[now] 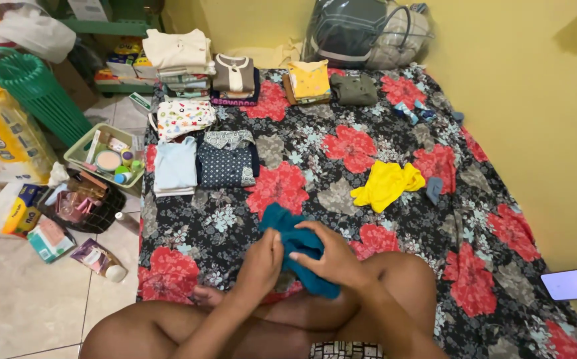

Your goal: Folding various baby clothing items on a mattress placed on the floor.

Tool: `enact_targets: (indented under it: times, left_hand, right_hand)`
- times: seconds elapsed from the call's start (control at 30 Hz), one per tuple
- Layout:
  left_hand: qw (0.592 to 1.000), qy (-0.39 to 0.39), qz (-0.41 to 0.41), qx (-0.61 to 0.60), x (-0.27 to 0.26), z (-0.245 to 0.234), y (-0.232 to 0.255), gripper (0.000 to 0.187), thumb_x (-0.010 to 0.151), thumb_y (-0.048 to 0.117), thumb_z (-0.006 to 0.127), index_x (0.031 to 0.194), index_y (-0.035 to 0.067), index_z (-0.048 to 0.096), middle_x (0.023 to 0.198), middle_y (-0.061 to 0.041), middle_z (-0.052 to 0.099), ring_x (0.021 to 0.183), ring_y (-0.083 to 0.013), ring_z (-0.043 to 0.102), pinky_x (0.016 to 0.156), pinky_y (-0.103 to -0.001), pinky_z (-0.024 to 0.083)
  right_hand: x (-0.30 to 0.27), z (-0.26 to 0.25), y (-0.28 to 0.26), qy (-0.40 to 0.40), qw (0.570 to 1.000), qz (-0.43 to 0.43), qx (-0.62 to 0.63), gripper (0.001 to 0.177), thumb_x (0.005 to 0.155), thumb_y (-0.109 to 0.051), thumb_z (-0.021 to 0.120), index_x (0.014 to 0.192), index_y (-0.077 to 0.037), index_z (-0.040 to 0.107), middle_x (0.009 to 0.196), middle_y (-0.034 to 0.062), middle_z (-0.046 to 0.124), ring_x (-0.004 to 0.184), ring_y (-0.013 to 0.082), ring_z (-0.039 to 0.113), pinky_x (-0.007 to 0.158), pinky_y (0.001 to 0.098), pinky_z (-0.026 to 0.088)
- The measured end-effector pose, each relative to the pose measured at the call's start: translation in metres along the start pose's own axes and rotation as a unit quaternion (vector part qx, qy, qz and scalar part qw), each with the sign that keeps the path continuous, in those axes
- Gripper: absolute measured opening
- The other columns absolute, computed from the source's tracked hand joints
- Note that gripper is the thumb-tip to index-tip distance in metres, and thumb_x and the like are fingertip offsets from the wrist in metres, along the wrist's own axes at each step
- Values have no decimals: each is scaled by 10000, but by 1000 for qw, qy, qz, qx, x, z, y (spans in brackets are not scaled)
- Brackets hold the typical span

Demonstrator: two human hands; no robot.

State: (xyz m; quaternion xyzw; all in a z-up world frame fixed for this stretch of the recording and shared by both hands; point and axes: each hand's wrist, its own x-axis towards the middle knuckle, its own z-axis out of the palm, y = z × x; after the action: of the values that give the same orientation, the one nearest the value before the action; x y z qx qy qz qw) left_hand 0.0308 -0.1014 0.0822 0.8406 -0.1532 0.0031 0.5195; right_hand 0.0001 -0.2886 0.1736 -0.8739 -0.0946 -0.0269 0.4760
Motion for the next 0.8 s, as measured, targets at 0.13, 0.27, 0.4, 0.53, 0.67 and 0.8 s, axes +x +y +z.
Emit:
enact_targets:
  times: [0.13,0.27,0.4,0.53,0.67,0.8]
  left_hand:
    - [991,-3,126,40,6,-53,70,358,906,361,728,948,34,590,814,-214,670,739,-460,654,595,-516,508]
    - [983,5,154,100,18,-72,70,243,945,289,677,916,49,663,847,-179,680,718,-422,661,596,-503,512]
    - [948,88,246,182,48,-96,74,194,972,198,667,846,51,678,841,-131,643,737,-359,646,646,-469,525]
    - [922,166,292,192,60,-126,137,158,949,172,675,880,32,698,809,-134,606,724,-352,621,627,-462,510]
    - [944,124,272,140,39,-119,159,130,971,151,681,909,36,693,786,-137,594,664,-328,618,577,-453,486]
    - [959,70,266,64,-9,-69,133,124,987,154,673,909,59,655,776,-132,572,656,-336,605,561,-445,480]
  right_hand:
    - [7,-22,9,5,991,-97,-89,416,788,-44,717,1198,-89,662,1048,146,611,991,333,640,860,382,524]
    - [19,-52,20,72,973,-106,-194,408,735,58,657,1112,-88,710,1056,145,625,1016,356,652,899,411,536]
    - [41,-80,2,127,962,-72,-231,394,785,76,661,1137,-85,729,1049,136,647,993,350,674,894,410,549]
    - [54,-105,-54,160,964,-73,-198,378,798,77,656,1132,-88,721,1046,109,654,961,296,687,836,374,570]
    - [37,-104,-65,240,952,-84,-172,218,811,56,692,989,-61,646,1007,92,628,878,216,652,751,322,544]
    - [-24,-30,1,221,973,-4,-62,132,845,-73,764,864,-69,633,819,68,590,717,132,561,627,279,465]
